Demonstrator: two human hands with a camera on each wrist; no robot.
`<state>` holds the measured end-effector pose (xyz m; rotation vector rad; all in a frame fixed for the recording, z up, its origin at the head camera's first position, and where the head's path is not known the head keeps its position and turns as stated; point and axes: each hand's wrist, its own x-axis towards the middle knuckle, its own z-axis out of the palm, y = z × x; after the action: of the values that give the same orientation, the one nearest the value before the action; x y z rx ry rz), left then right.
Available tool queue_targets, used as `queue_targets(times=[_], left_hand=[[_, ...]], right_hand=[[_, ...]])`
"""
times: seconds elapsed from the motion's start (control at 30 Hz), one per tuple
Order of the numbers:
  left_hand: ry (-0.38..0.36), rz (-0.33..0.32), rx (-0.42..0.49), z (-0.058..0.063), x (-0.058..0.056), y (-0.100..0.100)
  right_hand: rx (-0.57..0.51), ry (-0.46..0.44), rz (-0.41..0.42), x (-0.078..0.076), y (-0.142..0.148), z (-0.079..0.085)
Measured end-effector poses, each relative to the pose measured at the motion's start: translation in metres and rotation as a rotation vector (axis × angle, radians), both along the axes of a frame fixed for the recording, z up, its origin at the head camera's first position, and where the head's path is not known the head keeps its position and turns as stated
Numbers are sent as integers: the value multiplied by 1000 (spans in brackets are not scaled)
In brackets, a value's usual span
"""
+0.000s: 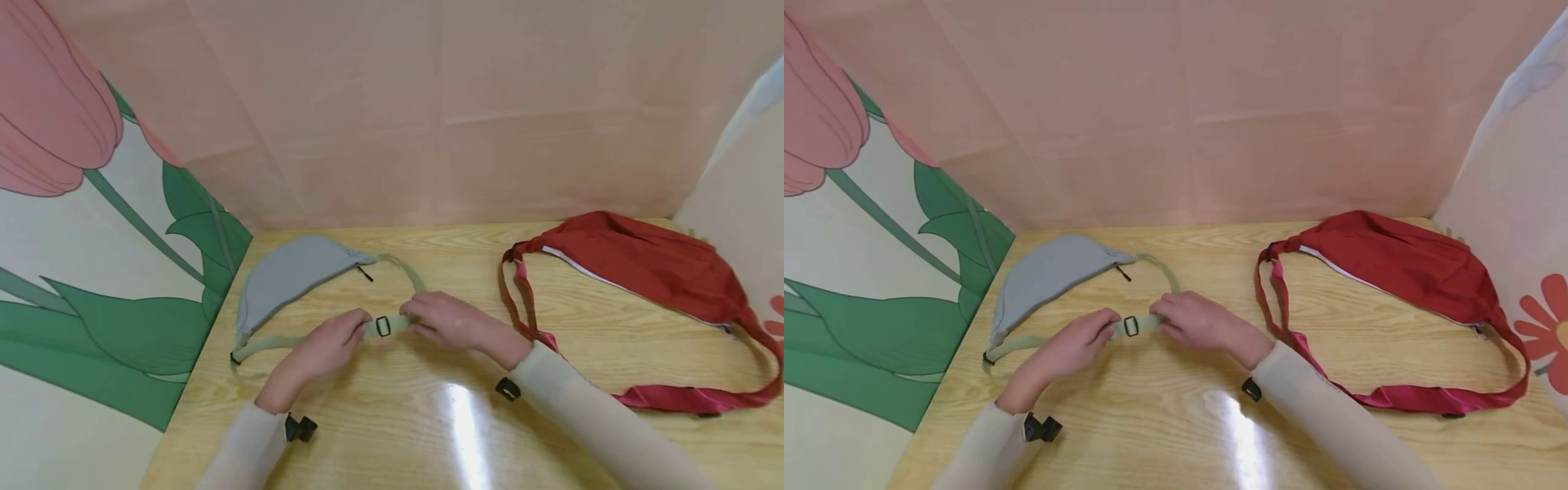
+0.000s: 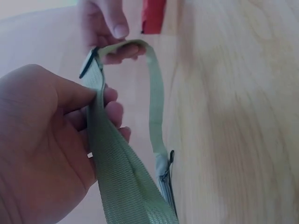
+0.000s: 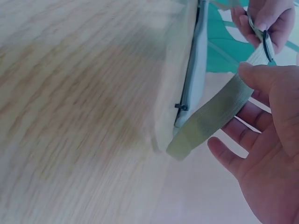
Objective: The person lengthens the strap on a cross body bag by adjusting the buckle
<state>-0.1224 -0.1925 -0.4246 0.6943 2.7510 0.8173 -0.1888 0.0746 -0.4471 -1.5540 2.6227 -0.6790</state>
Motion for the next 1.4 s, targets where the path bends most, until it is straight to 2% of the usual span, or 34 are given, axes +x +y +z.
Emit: queue_targets(times=[0.17,0.27,0.43,0.7,0.97,1.17,1.4], left_hand=[[21,9,26,3,-4,3],[22,19,40,5,-6,5],[22,27,54,6,-7,7],[33,25,76,6,-7,8],[24,37,77,5,-5,9],[98,25,56,5,-3,8],[189,48,93,2,-1,5]], right_hand=[[-25,-47,-33,3,-2,6],[-60,-51,-22,6,-5,9],[-128,-13,4,9,-12,11],[-238,98,32,11,-22,9],[-277,119,14,13,-25,7],[-285,69,8,12,-24,6],[-344,-11,2,11,-23,8]])
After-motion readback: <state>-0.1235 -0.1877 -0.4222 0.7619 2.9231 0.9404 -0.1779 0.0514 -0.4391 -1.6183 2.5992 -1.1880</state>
